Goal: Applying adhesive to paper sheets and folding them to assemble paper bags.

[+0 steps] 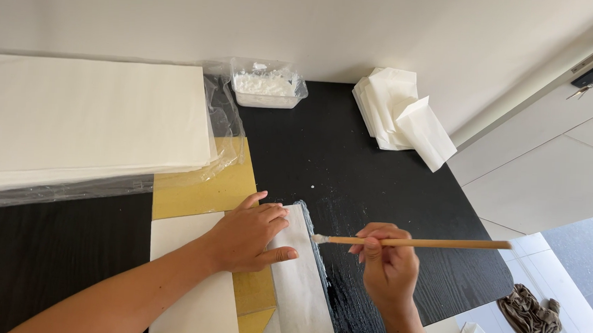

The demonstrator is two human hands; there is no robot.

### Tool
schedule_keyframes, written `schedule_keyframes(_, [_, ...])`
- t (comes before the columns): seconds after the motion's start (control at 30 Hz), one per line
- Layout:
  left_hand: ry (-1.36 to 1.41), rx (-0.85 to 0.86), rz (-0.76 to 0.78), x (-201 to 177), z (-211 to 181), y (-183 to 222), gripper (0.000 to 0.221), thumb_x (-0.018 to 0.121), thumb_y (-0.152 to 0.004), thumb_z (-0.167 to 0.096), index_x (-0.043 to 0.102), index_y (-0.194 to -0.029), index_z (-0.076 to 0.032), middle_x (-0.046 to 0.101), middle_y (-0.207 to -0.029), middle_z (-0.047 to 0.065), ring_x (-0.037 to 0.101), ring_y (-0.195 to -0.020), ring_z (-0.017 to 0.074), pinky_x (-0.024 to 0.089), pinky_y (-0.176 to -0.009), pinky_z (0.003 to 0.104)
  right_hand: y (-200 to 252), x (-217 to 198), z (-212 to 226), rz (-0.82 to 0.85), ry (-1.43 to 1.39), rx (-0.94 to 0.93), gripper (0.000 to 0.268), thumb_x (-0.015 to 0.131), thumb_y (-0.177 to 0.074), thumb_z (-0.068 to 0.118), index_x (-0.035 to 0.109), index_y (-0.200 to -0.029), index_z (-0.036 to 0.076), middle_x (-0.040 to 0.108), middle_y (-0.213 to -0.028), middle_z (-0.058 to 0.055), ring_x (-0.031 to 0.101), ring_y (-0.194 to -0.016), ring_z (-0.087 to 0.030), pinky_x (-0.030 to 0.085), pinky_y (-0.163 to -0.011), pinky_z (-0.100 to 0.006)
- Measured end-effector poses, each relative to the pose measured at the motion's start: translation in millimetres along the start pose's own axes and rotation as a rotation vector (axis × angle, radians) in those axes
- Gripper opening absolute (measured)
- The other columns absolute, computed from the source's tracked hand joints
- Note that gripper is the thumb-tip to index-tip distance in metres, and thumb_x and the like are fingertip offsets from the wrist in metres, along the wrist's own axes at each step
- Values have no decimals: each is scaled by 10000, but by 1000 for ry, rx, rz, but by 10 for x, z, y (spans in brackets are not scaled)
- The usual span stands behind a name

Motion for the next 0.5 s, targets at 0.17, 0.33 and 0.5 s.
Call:
schedule_keyframes(0.17, [6, -11, 6, -1, -1, -13, 773, 349, -1019, -668, 670, -1247, -4, 642, -1358, 181, 552, -1323, 322, 211, -1209, 561, -71, 133, 61, -85, -17, 7, 151, 498, -1067, 145, 420, -961, 71, 747, -890, -157, 754, -612, -183, 566, -456, -199])
schedule_keyframes(0.33, [7, -12, 20, 1, -5, -4, 766, 355, -1025, -660, 656, -1250, 8, 631, -1366, 187, 534, -1339, 325, 195, -1215, 557, -56, 254, -4, -5, -42, 24, 84, 516, -1055, 94, 481, -1106, 37, 727, -991, -165, 762, -745, -191, 651, -614, -232])
schedule_keyframes(0.5, [8, -23, 46, -3, -16, -17, 769, 346, -1019, -668, 655, -1271, -10, 627, -1378, 175, 534, -1339, 323, 193, -1215, 559, 20, 255, -32, 103, 105, 40, 96, 503, -1053, 145, 516, -1032, 53, 745, -989, -123, 760, -720, -146, 632, -608, -211])
Point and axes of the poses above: each hand's wrist, its own y-axis away from the middle knuckle, its own x-axis out of the palm, z = x × y, the point moved 1 cm from there along -y, towards the middle knuckle
